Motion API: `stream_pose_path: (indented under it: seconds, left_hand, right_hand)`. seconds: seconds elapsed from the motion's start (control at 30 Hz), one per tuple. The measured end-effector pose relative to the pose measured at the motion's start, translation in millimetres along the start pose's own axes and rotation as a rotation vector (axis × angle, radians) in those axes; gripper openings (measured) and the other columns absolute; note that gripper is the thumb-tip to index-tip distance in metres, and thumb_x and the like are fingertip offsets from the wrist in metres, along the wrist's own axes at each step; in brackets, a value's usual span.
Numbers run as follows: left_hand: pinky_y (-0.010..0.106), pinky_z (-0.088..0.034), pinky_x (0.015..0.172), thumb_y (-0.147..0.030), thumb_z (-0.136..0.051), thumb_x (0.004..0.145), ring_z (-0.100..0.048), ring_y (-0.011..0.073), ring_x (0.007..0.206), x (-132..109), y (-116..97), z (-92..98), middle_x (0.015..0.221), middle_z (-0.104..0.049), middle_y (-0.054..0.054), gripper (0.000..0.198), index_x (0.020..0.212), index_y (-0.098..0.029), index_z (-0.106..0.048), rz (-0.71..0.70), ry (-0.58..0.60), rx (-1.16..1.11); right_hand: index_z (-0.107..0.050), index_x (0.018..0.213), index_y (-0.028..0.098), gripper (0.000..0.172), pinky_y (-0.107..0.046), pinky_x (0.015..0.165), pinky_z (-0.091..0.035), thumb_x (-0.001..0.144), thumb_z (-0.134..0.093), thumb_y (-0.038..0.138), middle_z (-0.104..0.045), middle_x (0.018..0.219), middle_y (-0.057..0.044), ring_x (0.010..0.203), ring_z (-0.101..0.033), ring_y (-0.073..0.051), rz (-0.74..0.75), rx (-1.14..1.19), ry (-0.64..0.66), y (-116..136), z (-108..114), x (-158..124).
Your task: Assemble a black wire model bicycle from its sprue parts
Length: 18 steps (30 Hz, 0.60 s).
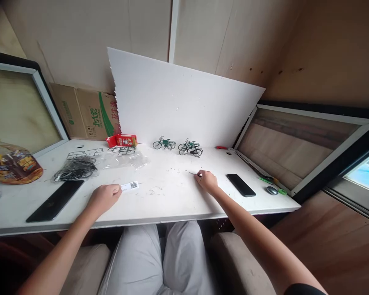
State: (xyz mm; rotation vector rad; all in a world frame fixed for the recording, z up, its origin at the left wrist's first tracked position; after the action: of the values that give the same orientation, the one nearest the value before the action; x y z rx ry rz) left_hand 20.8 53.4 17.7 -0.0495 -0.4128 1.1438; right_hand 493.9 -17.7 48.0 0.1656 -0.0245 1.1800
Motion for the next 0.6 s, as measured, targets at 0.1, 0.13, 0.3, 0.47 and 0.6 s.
stream_pose_path:
  seconds: [0.1, 0.13, 0.3, 0.47, 0.6]
  left_hand:
    - [0.033, -0.021, 0.061, -0.030, -0.051, 0.095, -0.053, 0.0191, 0.062, -0.1, -1.3, 2.8, 0.066, -0.065, 0.007, 0.034, 0.062, -0.021, -0.053, 0.001, -0.002, -0.007]
    - [0.033, -0.022, 0.062, -0.030, -0.051, 0.095, -0.055, 0.0196, 0.063, -0.2, -2.1, 3.9, 0.068, -0.067, 0.007, 0.033, 0.063, -0.021, -0.056, 0.003, 0.004, -0.006]
    - [0.033, -0.029, 0.065, -0.026, -0.050, 0.096, -0.061, 0.0213, 0.072, -1.4, -9.1, 11.0, 0.078, -0.073, 0.010, 0.031, 0.070, -0.020, -0.064, -0.018, 0.013, -0.003]
    - [0.033, -0.031, 0.066, -0.027, -0.050, 0.099, -0.063, 0.0224, 0.074, -4.5, -7.7, 18.4, 0.081, -0.073, 0.010, 0.028, 0.077, -0.020, -0.066, 0.045, -0.039, 0.002]
    - [0.033, -0.037, 0.070, -0.028, -0.050, 0.102, -0.066, 0.0248, 0.084, 0.3, 10.9, 35.4, 0.092, -0.074, 0.010, 0.020, 0.098, -0.020, -0.068, 0.160, -0.093, 0.025]
  right_hand:
    - [-0.073, 0.125, 0.023, 0.042, -0.031, 0.074, -0.047, 0.105, -0.050, 0.052, -0.079, 0.110, -0.012, 0.094, -0.072, -0.026, -0.028, -0.023, -0.016, -14.0, 6.4, 5.0]
    - [-0.073, 0.125, 0.021, 0.042, -0.031, 0.075, -0.047, 0.106, -0.049, 0.050, -0.078, 0.111, -0.014, 0.095, -0.072, -0.027, -0.042, -0.032, -0.021, -18.4, 8.3, 5.9]
    - [-0.069, 0.132, 0.013, 0.050, -0.036, 0.077, -0.049, 0.105, -0.049, 0.051, -0.077, 0.114, -0.021, 0.101, -0.072, -0.033, -0.106, -0.036, -0.050, -33.2, 11.9, 8.7]
    - [-0.065, 0.135, 0.017, 0.050, -0.036, 0.075, -0.049, 0.107, -0.040, 0.050, -0.077, 0.113, -0.019, 0.101, -0.073, -0.032, -0.029, -0.040, -0.112, -11.9, 4.8, 10.5]
    - [-0.063, 0.138, 0.017, 0.047, -0.037, 0.075, -0.049, 0.104, -0.042, 0.042, -0.077, 0.115, -0.018, 0.099, -0.073, -0.033, 0.063, -0.019, -0.111, 23.2, -7.5, 2.5]
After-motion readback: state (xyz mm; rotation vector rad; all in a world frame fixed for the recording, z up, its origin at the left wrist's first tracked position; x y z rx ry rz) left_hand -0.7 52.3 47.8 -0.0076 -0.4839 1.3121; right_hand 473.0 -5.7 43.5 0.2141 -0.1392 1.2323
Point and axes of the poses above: each hand's wrist, its own x-axis towards the middle knuckle, its own z-axis out of the back of the hand, y = z × x, the point moved 6 cm from there along x, towards the middle knuckle
